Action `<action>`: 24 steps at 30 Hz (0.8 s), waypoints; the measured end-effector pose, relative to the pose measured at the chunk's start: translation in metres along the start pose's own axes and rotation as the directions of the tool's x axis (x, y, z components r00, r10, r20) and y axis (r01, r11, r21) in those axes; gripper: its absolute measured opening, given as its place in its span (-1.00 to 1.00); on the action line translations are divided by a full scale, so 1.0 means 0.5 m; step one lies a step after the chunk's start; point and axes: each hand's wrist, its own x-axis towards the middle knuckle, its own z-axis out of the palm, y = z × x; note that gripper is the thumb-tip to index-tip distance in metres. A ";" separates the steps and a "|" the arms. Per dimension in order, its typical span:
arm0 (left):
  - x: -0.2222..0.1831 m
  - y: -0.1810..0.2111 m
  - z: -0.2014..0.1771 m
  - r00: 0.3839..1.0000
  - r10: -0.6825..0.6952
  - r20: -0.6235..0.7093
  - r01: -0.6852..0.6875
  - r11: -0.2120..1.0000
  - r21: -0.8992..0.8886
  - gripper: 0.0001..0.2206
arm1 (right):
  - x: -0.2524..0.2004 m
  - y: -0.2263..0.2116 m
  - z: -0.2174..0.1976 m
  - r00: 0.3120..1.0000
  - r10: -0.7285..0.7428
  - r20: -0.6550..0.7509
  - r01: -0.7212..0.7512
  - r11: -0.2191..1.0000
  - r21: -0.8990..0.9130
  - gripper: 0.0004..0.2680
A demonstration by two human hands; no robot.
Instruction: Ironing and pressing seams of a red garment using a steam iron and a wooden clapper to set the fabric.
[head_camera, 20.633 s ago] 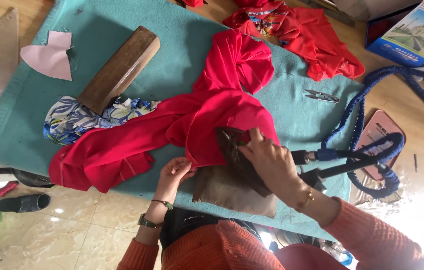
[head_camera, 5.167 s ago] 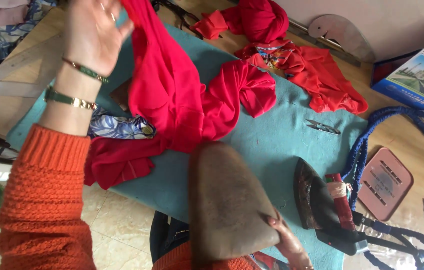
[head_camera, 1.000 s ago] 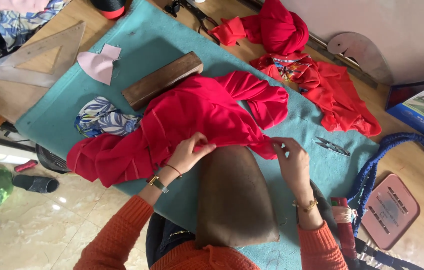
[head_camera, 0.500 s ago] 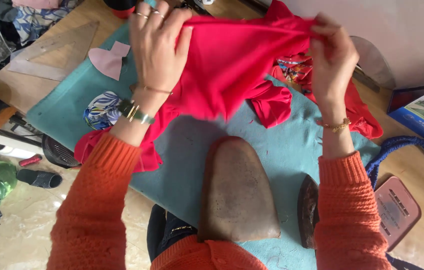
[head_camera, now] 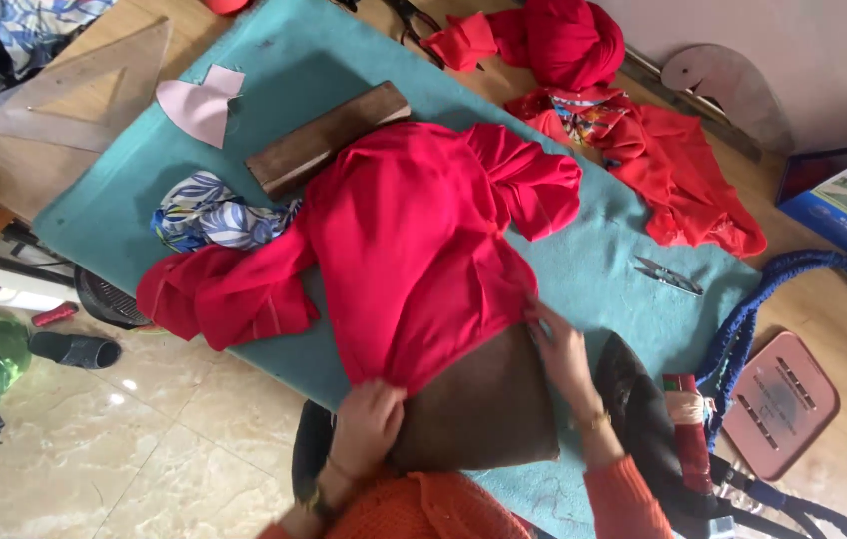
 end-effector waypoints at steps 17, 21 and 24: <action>-0.028 0.100 -0.083 0.724 -0.638 0.262 0.682 0.608 -0.407 -0.46 | -0.268 -0.009 0.065 0.906 0.422 -0.023 -0.361 0.802 0.476 -0.62; -0.028 0.079 -0.083 0.821 -0.517 0.242 0.571 0.736 -0.364 -0.42 | -0.272 -0.024 0.041 0.885 0.458 0.084 -0.420 0.709 0.567 -0.61; -0.012 0.088 -0.103 0.898 -0.406 0.169 0.436 0.873 -0.218 -0.43 | -0.271 -0.015 -0.038 0.951 0.291 -0.106 -0.281 0.954 0.102 -0.52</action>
